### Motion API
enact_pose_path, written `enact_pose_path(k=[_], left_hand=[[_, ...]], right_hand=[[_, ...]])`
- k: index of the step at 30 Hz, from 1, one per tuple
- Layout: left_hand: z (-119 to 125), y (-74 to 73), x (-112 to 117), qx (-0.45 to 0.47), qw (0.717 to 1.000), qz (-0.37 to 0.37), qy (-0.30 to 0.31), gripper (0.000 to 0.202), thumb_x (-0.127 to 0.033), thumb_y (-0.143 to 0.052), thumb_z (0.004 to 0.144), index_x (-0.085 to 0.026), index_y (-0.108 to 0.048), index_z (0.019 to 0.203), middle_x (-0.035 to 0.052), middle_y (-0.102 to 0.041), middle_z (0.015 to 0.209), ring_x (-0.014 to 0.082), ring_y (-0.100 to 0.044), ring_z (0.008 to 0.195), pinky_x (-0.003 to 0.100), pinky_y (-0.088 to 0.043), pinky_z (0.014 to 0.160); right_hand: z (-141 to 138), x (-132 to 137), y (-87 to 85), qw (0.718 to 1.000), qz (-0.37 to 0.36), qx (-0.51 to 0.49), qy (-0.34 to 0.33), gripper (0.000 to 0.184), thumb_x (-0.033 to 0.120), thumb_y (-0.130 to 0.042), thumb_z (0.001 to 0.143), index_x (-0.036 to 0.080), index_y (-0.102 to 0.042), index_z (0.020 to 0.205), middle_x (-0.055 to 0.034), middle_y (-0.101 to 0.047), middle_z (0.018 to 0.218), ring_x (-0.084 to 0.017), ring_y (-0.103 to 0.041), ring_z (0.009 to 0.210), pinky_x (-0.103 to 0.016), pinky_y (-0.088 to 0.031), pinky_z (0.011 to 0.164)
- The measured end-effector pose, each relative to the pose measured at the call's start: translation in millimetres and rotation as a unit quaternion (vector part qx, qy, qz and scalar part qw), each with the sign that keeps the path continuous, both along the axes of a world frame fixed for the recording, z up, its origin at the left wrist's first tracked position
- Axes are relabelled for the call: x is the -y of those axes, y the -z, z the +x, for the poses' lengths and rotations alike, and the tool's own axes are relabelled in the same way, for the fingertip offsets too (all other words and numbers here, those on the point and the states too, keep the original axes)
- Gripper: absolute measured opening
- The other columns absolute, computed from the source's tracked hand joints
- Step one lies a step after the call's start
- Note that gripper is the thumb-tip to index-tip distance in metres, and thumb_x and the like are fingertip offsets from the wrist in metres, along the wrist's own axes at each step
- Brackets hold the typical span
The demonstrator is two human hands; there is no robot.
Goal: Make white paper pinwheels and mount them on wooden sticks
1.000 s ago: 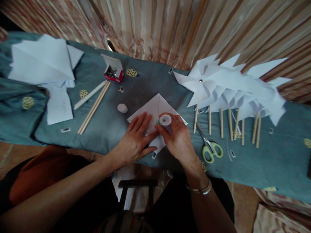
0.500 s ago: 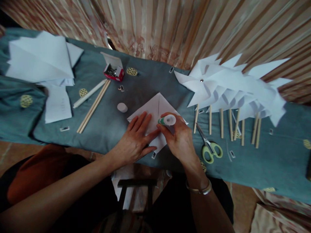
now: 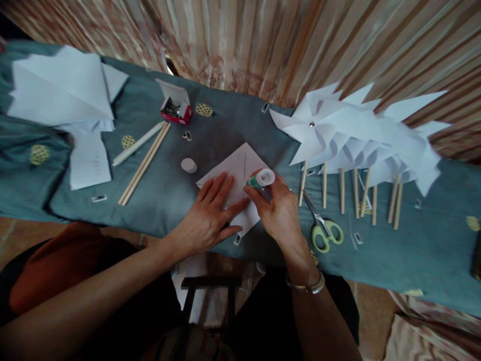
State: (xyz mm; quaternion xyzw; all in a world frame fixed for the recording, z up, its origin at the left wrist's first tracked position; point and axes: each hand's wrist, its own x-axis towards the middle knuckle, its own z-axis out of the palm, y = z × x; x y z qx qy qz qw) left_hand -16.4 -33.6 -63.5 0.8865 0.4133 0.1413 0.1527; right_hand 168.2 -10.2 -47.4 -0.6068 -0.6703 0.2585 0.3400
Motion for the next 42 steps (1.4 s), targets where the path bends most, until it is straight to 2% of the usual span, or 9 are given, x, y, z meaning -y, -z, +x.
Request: enact_pose_path(k=[13, 23, 32, 42], left_hand=[[1.0, -2.9, -0.8, -0.007, 1.0, -0.006, 0.001, 0.063, -0.056, -0.055, 0.084, -0.022, -0.047, 0.136, 0.0179, -0.026, 0.154, 0.0411, -0.019, 0.142, 0.06, -0.026, 0.11], [0.9, 0.5, 0.1, 0.0, 1.0, 0.002, 0.002, 0.064, -0.055, -0.054, 0.085, -0.022, -0.044, 0.138, 0.0166, -0.021, 0.157, 0.0403, -0.018, 0.143, 0.06, -0.023, 0.111], [1.0, 0.4, -0.1, -0.009, 1.0, 0.003, 0.004, 0.065, -0.054, -0.057, 0.083, -0.021, -0.045, 0.137, 0.0186, -0.024, 0.155, 0.042, -0.02, 0.142, 0.061, -0.023, 0.11], [0.3, 2.4, 0.5, -0.003, 1.0, 0.007, 0.004, 0.063, -0.055, -0.055, 0.084, -0.023, -0.044, 0.137, 0.0173, -0.021, 0.156, 0.0413, -0.018, 0.143, 0.061, -0.022, 0.111]], right_hand=[[-6.0, -8.7, -1.5, 1.0, -0.008, 0.016, -0.002, 0.027, 0.041, -0.064, 0.081, 0.021, -0.062, 0.099, -0.0058, -0.07, 0.094, -0.024, -0.067, 0.086, -0.041, -0.052, 0.079], [-9.8, -8.1, -6.4, 0.998, 0.007, 0.061, -0.023, 0.024, 0.044, -0.064, 0.082, 0.025, -0.062, 0.096, -0.0044, -0.07, 0.092, -0.024, -0.067, 0.085, -0.04, -0.052, 0.076], [-8.8, -6.2, -7.7, 0.997, -0.006, 0.064, -0.041, 0.024, 0.042, -0.065, 0.082, 0.024, -0.062, 0.097, -0.0046, -0.068, 0.092, -0.023, -0.066, 0.083, -0.039, -0.052, 0.076], [-4.8, -2.1, -9.6, 0.996, -0.004, 0.066, -0.056, 0.022, 0.039, -0.064, 0.083, 0.023, -0.062, 0.098, -0.0057, -0.068, 0.095, -0.025, -0.066, 0.088, -0.042, -0.052, 0.08]])
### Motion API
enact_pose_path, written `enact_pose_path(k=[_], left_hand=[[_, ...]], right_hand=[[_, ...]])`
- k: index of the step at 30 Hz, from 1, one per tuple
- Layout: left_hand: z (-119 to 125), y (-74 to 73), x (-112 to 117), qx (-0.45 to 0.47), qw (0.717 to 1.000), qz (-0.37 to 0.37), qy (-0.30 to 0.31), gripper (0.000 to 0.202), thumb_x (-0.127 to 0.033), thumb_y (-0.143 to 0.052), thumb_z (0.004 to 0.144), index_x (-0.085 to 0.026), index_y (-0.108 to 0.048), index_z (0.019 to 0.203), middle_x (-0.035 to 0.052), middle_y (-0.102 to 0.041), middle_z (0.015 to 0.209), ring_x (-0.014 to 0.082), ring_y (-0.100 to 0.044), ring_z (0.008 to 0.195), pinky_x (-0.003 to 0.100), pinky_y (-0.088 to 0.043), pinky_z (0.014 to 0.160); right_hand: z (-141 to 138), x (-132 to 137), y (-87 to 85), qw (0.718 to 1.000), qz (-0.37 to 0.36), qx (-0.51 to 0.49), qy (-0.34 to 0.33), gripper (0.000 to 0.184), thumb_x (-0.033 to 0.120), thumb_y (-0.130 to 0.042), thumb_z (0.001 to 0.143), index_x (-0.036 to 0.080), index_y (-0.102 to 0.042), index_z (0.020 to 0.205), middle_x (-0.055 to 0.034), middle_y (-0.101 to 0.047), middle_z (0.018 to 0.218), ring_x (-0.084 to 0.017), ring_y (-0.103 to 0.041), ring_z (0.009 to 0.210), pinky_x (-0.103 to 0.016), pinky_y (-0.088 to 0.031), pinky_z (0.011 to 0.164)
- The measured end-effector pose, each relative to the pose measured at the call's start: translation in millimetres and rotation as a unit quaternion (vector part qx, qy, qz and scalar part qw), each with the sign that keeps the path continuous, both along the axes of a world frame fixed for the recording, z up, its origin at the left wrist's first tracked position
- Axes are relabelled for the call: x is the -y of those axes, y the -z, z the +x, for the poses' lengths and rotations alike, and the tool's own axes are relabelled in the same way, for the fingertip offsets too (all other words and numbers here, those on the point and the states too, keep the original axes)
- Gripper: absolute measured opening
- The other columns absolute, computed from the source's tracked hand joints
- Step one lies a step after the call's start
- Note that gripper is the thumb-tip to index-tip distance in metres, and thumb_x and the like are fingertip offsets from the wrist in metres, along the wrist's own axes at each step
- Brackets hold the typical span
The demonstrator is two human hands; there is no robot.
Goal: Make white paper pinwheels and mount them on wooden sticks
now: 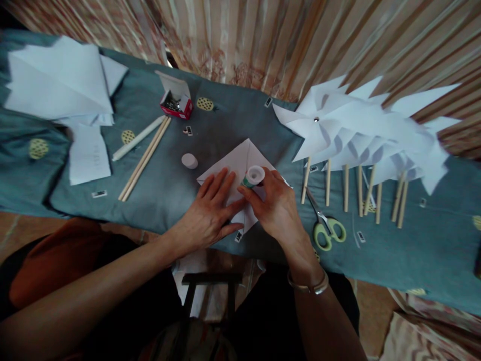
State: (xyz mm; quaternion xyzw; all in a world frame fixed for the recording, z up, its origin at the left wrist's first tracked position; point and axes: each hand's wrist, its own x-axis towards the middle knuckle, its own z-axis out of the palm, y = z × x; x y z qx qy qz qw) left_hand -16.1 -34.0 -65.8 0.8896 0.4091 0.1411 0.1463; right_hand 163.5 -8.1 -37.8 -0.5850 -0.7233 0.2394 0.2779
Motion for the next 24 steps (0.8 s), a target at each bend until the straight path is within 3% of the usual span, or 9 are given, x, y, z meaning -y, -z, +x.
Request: enact_pose_path(k=[13, 17, 20, 24], left_hand=[[1, -2.7, -1, 0.0, 1.0, -0.006, -0.004, 0.065, -0.056, -0.055, 0.084, -0.023, -0.043, 0.139, 0.0171, -0.023, 0.156, 0.0405, -0.02, 0.142, 0.061, -0.024, 0.11], [0, -2.6, 0, -0.001, 1.0, -0.007, -0.004, 0.063, -0.055, -0.057, 0.083, -0.025, -0.046, 0.137, 0.016, -0.021, 0.157, 0.0407, -0.017, 0.143, 0.061, -0.024, 0.11], [0, -2.7, 0, 0.003, 1.0, -0.007, -0.004, 0.06, -0.055, -0.057, 0.083, -0.025, -0.049, 0.134, 0.0154, -0.021, 0.157, 0.0405, -0.016, 0.143, 0.061, -0.024, 0.11], [-1, -3.6, -1, 0.007, 1.0, -0.007, -0.005, 0.059, -0.055, -0.056, 0.083, -0.025, -0.05, 0.134, 0.0158, -0.022, 0.156, 0.041, -0.017, 0.143, 0.061, -0.025, 0.11]], right_hand=[[5, 3, -2.1, 1.0, 0.022, 0.007, -0.011, 0.02, 0.035, -0.062, 0.084, 0.023, -0.062, 0.1, -0.005, -0.069, 0.094, -0.025, -0.066, 0.09, -0.041, -0.052, 0.082], [5, 4, -1.7, 0.999, 0.033, -0.007, 0.03, 0.022, 0.034, -0.065, 0.082, 0.024, -0.064, 0.101, -0.0065, -0.068, 0.099, -0.026, -0.064, 0.094, -0.044, -0.052, 0.086], [7, -2, -0.4, 0.986, 0.043, -0.121, 0.106, 0.023, 0.033, -0.067, 0.08, 0.025, -0.065, 0.101, -0.0055, -0.069, 0.102, -0.024, -0.064, 0.095, -0.045, -0.051, 0.088], [12, -12, 3.8, 0.926, 0.015, -0.341, 0.163, 0.02, 0.034, -0.071, 0.075, 0.025, -0.067, 0.093, -0.0011, -0.071, 0.094, -0.02, -0.067, 0.088, -0.043, -0.053, 0.089]])
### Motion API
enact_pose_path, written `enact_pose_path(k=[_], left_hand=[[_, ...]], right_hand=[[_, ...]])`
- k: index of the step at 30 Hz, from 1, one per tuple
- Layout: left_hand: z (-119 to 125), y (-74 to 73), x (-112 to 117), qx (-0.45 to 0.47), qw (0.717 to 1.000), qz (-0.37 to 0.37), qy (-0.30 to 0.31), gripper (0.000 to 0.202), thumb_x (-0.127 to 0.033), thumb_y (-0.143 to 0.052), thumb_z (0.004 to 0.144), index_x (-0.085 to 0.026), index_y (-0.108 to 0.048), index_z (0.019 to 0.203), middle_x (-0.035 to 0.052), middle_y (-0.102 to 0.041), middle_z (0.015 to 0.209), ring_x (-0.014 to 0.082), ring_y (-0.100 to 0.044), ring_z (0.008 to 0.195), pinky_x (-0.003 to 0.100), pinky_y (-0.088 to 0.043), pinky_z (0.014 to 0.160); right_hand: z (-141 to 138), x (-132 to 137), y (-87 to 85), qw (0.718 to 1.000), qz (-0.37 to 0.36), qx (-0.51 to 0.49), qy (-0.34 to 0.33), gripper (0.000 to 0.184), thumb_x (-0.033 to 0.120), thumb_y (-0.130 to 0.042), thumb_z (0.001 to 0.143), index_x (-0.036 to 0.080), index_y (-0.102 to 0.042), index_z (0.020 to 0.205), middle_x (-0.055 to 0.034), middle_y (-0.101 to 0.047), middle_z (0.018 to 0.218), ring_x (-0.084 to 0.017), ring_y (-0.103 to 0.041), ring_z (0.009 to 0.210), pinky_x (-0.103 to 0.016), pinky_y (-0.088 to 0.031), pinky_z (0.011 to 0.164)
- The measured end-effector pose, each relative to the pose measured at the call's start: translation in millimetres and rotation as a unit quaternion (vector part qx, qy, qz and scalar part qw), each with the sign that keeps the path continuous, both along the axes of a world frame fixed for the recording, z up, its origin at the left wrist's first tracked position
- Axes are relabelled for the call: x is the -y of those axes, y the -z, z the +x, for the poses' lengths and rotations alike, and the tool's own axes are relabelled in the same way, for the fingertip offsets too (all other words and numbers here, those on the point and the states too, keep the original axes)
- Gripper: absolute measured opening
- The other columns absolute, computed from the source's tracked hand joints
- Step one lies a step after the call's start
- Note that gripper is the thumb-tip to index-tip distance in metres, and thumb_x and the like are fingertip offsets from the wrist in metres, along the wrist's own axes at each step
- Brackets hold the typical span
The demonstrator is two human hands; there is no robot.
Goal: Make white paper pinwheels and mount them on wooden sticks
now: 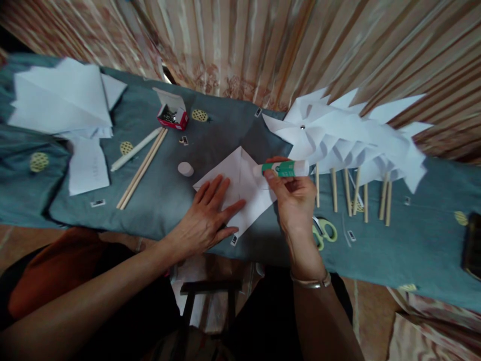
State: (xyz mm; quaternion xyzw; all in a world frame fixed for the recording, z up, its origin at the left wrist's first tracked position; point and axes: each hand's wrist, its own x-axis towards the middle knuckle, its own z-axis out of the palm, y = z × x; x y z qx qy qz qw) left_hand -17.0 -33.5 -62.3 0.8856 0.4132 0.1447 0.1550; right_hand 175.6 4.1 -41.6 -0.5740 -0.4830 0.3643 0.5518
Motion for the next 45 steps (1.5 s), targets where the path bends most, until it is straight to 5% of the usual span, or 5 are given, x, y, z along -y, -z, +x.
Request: enact_pose_path(k=[20, 28, 36, 39, 45], left_hand=[[-2, -0.4, 0, 0.019, 0.999, 0.035, 0.01, 0.058, -0.046, -0.059, 0.085, -0.019, -0.046, 0.135, 0.0186, -0.016, 0.157, 0.0413, -0.01, 0.144, 0.062, -0.029, 0.107], [-39, -22.1, -35, 0.061, 0.982, 0.147, -0.1, 0.04, -0.025, -0.051, 0.091, -0.019, -0.05, 0.13, 0.0161, -0.049, 0.137, 0.0302, -0.044, 0.129, 0.053, -0.037, 0.104], [-70, -18.3, -59, 0.077, 0.982, 0.033, -0.167, 0.03, -0.014, -0.053, 0.082, -0.015, -0.068, 0.107, 0.0119, -0.069, 0.107, 0.0273, -0.061, 0.103, 0.044, -0.049, 0.092], [-61, -27.6, -56, 0.217, 0.947, -0.06, -0.231, 0.027, -0.025, -0.062, 0.079, -0.016, -0.07, 0.103, 0.0089, -0.072, 0.101, 0.024, -0.065, 0.09, 0.04, -0.051, 0.086], [-32, -44.4, -44, 0.547, 0.74, -0.29, -0.261, 0.033, -0.025, -0.081, 0.059, -0.019, -0.073, 0.09, 0.0019, -0.074, 0.084, 0.0159, -0.066, 0.077, 0.029, -0.051, 0.077]], right_hand=[[0, -3, -5.2, 0.904, -0.121, -0.407, -0.049, 0.023, 0.025, -0.086, 0.06, 0.018, -0.071, 0.076, 0.0048, -0.071, 0.067, -0.006, -0.065, 0.057, -0.01, -0.055, 0.053], [-5, 2, -18.7, 0.855, -0.166, -0.491, -0.031, 0.015, 0.017, -0.082, 0.064, 0.017, -0.07, 0.074, 0.0017, -0.075, 0.069, -0.01, -0.07, 0.061, -0.015, -0.06, 0.062], [-13, 7, -14.7, 0.839, -0.167, -0.512, -0.084, 0.011, 0.022, -0.079, 0.07, 0.018, -0.068, 0.071, -0.0009, -0.076, 0.07, -0.013, -0.072, 0.063, -0.016, -0.061, 0.061], [-12, 8, -11.8, 0.842, -0.159, -0.506, -0.099, 0.011, 0.021, -0.079, 0.07, 0.017, -0.069, 0.074, -0.0013, -0.076, 0.074, -0.014, -0.073, 0.068, -0.016, -0.061, 0.063], [-15, 9, -11.2, 0.845, -0.161, -0.492, -0.132, 0.021, 0.018, -0.085, 0.059, 0.016, -0.072, 0.075, -0.0025, -0.077, 0.079, -0.018, -0.074, 0.079, -0.013, -0.059, 0.064]])
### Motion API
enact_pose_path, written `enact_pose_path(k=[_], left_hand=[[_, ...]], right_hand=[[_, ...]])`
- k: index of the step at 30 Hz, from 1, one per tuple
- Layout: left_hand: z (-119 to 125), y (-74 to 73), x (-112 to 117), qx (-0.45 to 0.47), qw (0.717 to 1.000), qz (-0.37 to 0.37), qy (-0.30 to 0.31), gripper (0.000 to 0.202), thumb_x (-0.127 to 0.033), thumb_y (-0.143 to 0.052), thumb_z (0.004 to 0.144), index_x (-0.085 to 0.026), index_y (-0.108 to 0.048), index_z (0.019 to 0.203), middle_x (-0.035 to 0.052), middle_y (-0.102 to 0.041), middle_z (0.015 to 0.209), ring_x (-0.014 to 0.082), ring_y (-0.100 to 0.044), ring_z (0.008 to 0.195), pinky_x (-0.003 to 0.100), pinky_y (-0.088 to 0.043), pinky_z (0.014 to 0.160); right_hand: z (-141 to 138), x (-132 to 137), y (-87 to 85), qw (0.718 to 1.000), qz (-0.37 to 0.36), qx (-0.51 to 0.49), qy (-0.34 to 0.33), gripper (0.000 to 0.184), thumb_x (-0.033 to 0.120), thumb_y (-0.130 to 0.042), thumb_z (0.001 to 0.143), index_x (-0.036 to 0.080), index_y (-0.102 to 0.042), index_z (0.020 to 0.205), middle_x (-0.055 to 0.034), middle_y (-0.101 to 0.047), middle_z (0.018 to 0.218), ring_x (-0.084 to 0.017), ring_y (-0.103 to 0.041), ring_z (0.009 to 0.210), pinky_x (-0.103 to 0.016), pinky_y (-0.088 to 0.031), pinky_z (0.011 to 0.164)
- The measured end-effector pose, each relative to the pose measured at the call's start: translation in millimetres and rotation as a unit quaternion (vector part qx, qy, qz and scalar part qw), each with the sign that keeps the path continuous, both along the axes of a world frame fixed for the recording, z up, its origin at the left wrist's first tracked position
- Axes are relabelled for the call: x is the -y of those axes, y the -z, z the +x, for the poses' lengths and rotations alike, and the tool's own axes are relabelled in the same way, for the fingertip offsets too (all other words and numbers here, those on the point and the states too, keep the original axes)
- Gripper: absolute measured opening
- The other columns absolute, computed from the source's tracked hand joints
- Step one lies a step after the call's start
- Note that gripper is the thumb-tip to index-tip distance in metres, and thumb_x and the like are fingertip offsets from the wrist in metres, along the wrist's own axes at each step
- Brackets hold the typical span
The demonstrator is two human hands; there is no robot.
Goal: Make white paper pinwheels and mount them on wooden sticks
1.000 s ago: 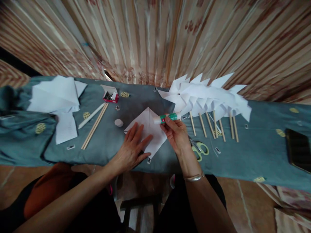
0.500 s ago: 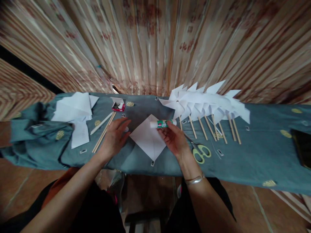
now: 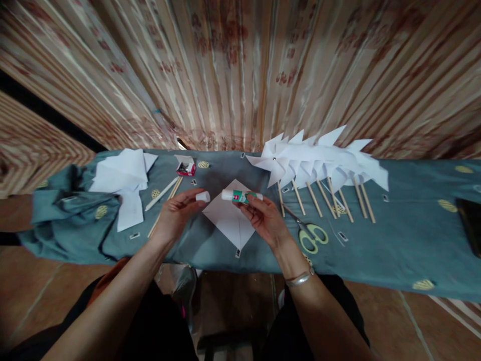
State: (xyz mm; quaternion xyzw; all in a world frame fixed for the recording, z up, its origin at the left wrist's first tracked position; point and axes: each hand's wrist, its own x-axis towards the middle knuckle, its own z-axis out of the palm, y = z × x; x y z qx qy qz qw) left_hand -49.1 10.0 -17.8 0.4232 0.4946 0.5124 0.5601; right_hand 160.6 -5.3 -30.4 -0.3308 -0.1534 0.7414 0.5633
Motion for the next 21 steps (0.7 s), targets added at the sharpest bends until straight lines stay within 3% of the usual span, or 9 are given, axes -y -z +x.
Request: enact_pose_path(k=[6, 13, 21], left_hand=[[12.3, -2.5, 4.7, 0.058, 0.998, -0.011, 0.015, 0.029, -0.018, -0.083, 0.054, -0.02, -0.076, 0.081, 0.0007, -0.075, 0.082, 0.0145, -0.066, 0.077, 0.028, -0.051, 0.079], [11.0, -0.5, 6.8, 0.039, 0.999, -0.012, 0.02, 0.031, -0.019, -0.084, 0.053, -0.02, -0.076, 0.083, 0.0006, -0.074, 0.082, 0.0143, -0.065, 0.077, 0.027, -0.051, 0.077], [8.4, -0.1, 7.5, -0.002, 1.0, 0.0, 0.029, 0.033, -0.022, -0.083, 0.056, -0.018, -0.075, 0.087, 0.0029, -0.074, 0.087, 0.0174, -0.066, 0.081, 0.032, -0.052, 0.081]], right_hand=[[-6.8, 3.2, 1.3, 1.0, 0.002, 0.016, -0.012, 0.026, 0.022, -0.086, 0.058, 0.018, -0.073, 0.079, -0.0018, -0.077, 0.08, -0.018, -0.074, 0.078, -0.015, -0.06, 0.065], [-9.0, 3.6, 2.6, 0.998, -0.003, 0.055, -0.002, 0.026, 0.025, -0.087, 0.057, 0.018, -0.074, 0.079, 0.002, -0.075, 0.073, -0.01, -0.07, 0.066, -0.013, -0.056, 0.063], [-9.7, 4.9, 3.0, 0.996, 0.005, 0.085, -0.004, 0.029, 0.027, -0.088, 0.056, 0.019, -0.073, 0.08, 0.003, -0.074, 0.074, -0.009, -0.069, 0.067, -0.014, -0.055, 0.064]])
